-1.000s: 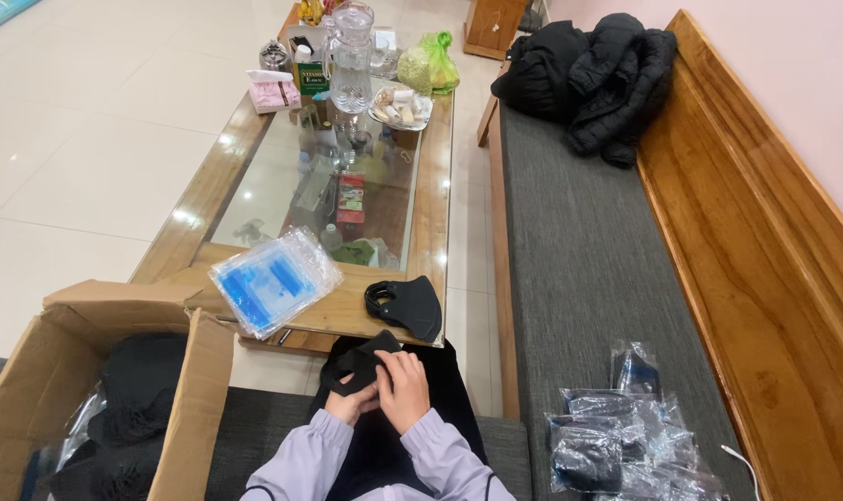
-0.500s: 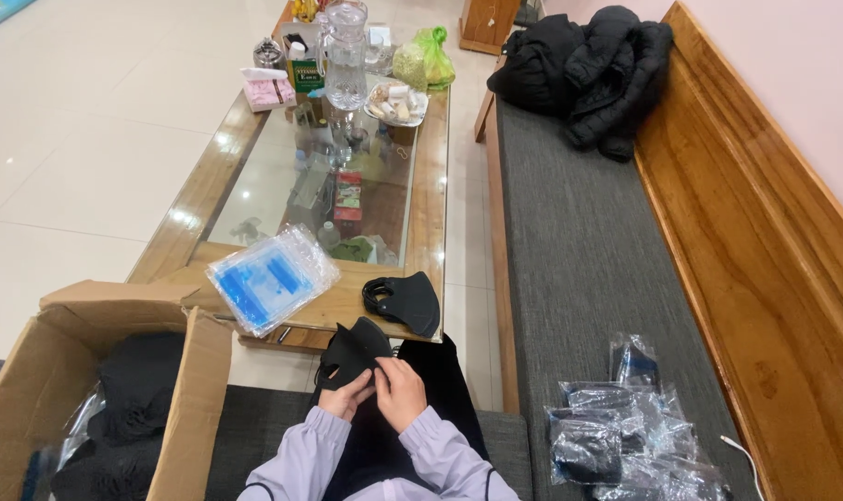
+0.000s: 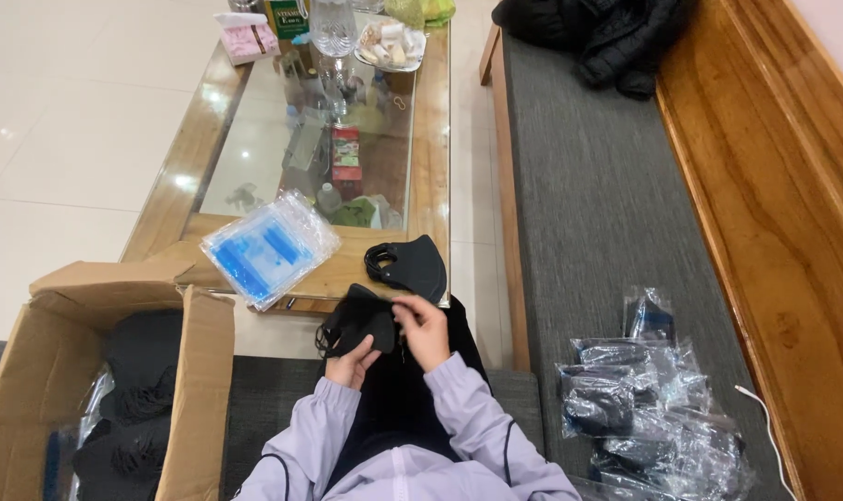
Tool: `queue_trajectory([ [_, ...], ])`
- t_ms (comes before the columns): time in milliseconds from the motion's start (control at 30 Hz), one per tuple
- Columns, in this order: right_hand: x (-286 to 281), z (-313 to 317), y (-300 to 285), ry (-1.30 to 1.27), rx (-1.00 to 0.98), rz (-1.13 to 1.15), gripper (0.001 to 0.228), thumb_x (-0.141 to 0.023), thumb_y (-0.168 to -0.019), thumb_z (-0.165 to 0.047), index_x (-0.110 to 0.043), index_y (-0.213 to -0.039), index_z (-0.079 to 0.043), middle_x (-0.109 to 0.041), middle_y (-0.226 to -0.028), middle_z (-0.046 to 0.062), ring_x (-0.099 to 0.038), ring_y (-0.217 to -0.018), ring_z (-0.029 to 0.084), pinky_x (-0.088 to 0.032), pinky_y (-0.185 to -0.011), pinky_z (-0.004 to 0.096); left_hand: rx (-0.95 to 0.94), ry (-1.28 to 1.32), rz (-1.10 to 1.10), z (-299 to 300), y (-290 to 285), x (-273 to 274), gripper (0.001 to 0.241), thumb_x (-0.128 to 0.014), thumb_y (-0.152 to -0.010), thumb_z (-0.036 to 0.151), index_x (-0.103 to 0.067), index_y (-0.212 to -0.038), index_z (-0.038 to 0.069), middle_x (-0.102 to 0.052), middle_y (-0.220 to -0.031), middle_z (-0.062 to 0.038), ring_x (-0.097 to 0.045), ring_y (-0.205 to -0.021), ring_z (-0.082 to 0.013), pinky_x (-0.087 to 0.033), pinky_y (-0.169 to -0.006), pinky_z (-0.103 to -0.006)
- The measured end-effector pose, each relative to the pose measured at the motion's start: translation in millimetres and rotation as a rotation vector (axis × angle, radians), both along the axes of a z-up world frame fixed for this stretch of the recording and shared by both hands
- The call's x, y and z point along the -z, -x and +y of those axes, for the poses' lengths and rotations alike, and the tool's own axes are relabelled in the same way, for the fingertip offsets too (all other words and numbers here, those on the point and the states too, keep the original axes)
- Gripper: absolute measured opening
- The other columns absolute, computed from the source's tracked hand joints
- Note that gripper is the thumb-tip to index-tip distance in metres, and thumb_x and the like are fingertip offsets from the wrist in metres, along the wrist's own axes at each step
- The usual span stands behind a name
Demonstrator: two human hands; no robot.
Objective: Pack black face masks into individual plastic bags.
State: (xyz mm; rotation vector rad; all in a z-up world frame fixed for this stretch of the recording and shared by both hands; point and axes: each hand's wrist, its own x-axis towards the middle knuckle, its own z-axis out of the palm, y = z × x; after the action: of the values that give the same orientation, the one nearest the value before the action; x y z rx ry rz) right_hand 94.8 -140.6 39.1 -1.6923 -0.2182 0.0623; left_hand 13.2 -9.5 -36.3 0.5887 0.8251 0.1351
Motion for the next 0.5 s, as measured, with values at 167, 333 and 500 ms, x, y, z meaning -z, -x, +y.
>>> queue_trajectory([
  [167, 31, -7, -48, -0.354, 0.162, 0.37, 0.021, -0.073, -0.094, -0.009, -0.068, -0.114, -0.002, -0.075, -0.083, 0.02, -0.071, -0.057, 0.02, -0.057, -0.04, 0.024, -0.112, 0.111, -0.02, 8, -2, 59, 0.036, -0.09, -0.077, -0.004, -0.073, -0.109, -0.001, -0.073, -0.109, -0.027, -0.073, -0.098, -0.0448, -0.06, -0.093, -0.0546],
  [333, 13, -13, -55, -0.301, 0.219, 0.501, 0.031, -0.066, -0.097, -0.01, -0.053, -0.124, 0.001, -0.076, -0.086, 0.027, -0.069, -0.049, 0.018, -0.051, -0.032, 0.021, -0.129, 0.13, -0.019, 8, -1, 56, 0.028, -0.09, -0.075, -0.007, -0.073, -0.097, -0.005, -0.074, -0.098, -0.029, -0.075, -0.09, -0.0445, -0.063, -0.086, -0.0526],
  [500, 17, -11, -54, -0.171, 0.232, 0.467, 0.044, -0.067, -0.097, -0.013, -0.047, -0.135, 0.0, -0.075, -0.075, 0.022, -0.064, -0.045, 0.018, -0.048, -0.031, 0.022, -0.121, 0.113, -0.026, 7, 0, 51, 0.028, -0.091, -0.073, -0.008, -0.076, -0.097, -0.003, -0.075, -0.098, -0.026, -0.075, -0.089, -0.0428, -0.062, -0.087, -0.0535],
])
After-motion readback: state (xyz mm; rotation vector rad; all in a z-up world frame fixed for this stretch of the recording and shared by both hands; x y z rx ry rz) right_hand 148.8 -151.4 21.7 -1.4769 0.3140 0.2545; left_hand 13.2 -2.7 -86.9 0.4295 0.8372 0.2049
